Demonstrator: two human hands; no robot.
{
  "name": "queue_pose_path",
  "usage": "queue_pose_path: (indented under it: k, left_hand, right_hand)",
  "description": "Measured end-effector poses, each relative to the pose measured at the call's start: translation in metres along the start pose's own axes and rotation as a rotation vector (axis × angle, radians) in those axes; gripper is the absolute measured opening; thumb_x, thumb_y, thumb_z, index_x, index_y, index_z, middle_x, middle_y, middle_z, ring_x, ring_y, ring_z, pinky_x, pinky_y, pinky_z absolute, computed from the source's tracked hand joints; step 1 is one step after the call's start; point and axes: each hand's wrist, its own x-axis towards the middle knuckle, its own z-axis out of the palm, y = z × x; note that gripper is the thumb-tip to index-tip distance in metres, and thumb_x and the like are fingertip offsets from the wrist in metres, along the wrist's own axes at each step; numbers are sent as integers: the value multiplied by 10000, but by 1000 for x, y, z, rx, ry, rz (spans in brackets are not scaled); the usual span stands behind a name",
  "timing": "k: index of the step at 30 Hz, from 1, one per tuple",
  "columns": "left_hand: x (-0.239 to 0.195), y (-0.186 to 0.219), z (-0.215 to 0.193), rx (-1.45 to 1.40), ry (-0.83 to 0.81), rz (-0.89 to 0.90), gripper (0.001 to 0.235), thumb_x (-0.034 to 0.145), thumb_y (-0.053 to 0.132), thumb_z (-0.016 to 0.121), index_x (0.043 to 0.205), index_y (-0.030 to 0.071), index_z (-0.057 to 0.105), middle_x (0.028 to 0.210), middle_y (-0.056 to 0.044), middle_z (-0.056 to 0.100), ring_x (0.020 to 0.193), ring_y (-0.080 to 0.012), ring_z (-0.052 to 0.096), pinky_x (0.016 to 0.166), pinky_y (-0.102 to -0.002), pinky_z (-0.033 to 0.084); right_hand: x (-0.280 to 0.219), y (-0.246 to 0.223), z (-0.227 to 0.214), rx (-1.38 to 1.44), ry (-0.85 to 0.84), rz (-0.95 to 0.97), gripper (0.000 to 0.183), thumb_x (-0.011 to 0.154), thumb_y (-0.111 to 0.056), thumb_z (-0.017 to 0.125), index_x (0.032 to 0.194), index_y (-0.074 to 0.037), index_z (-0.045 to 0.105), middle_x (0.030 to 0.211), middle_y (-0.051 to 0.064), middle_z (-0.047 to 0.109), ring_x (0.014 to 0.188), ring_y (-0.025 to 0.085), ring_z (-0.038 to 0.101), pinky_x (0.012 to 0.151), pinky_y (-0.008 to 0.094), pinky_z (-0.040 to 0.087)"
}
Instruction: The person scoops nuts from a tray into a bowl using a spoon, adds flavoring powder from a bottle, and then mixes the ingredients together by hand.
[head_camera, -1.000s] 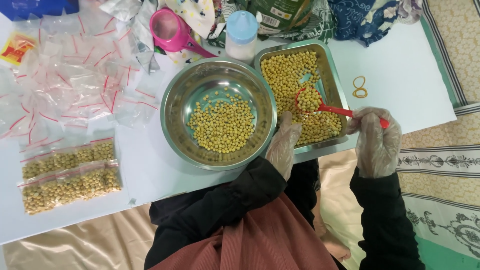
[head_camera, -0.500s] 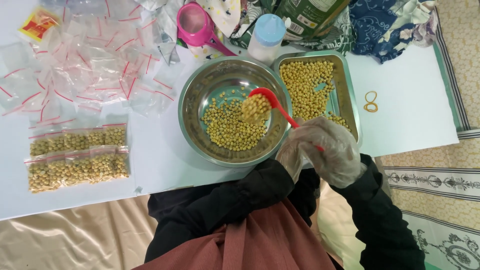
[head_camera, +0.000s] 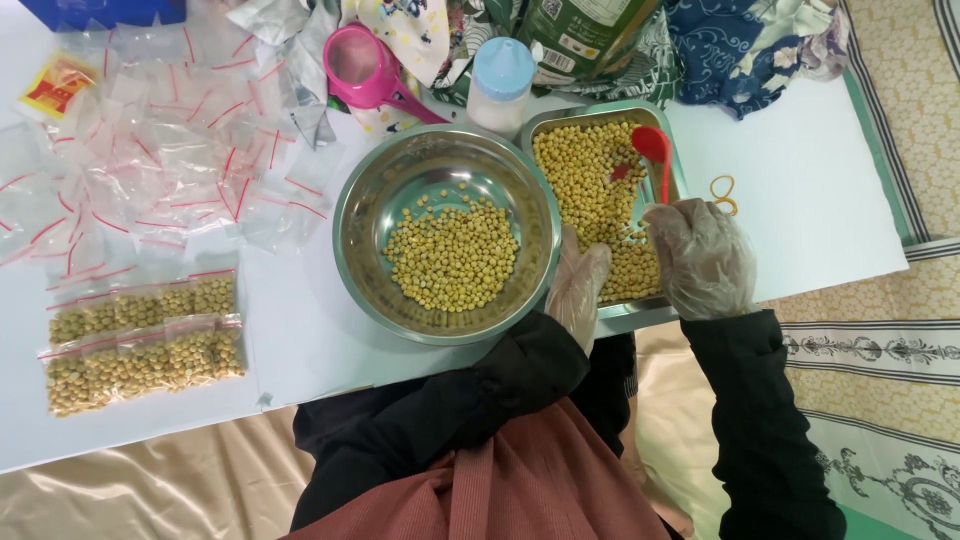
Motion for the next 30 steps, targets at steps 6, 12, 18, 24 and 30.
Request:
queue_pose_path:
  k: [6, 12, 18, 24, 30]
  left_hand:
    - [14, 20, -8, 13, 47, 22, 564, 1173, 197, 381, 1662, 36, 150, 1676, -135, 275, 1531, -223, 249, 1252, -267, 229]
    - [16, 40, -13, 24, 94, 44, 566, 1169, 235, 391, 1662, 74, 165, 1673, -119, 279, 1509, -231, 290, 1231, -323, 271]
    - [11, 55, -24, 30, 122, 79, 568, 1164, 273, 402, 1662, 113, 181, 1671, -104, 283, 1487, -239, 331, 1209, -380, 313]
    - [13, 65, -42, 25, 145, 111, 570, 1160, 311, 413, 1662, 151, 197, 1668, -89, 288, 1464, -247, 372, 1188, -437, 354]
    - [11, 81, -51, 31, 156, 154, 572, 1155, 349, 424, 1662, 189, 214, 1665, -73, 292, 1442, -256, 413, 1166, -494, 394]
  right_hand:
    - [2, 6, 24, 247, 50, 129, 167, 1039, -94, 617, 1170, -128, 714, 980, 90, 616, 845, 366, 647, 652, 467, 559]
    - [1, 3, 22, 593, 80, 122, 226, 1023, -52, 623, 1213, -99, 734, 991, 150, 644, 880, 426, 654, 706, 495, 555]
    - [-17, -4, -19, 704, 0, 148, 226, 1013, -37, 584, 1149, -73, 761, 967, 183, 678, 856, 394, 682, 736, 498, 569]
    - [-42, 10, -5, 302, 71, 175, 207, 1010, -68, 671, 1198, -74, 757, 999, 133, 668, 848, 340, 665, 724, 466, 560]
    - [-63, -24, 9, 198, 171, 114, 195, 1030, -189, 638, 1139, -61, 738, 1014, 165, 656, 836, 382, 648, 735, 476, 554]
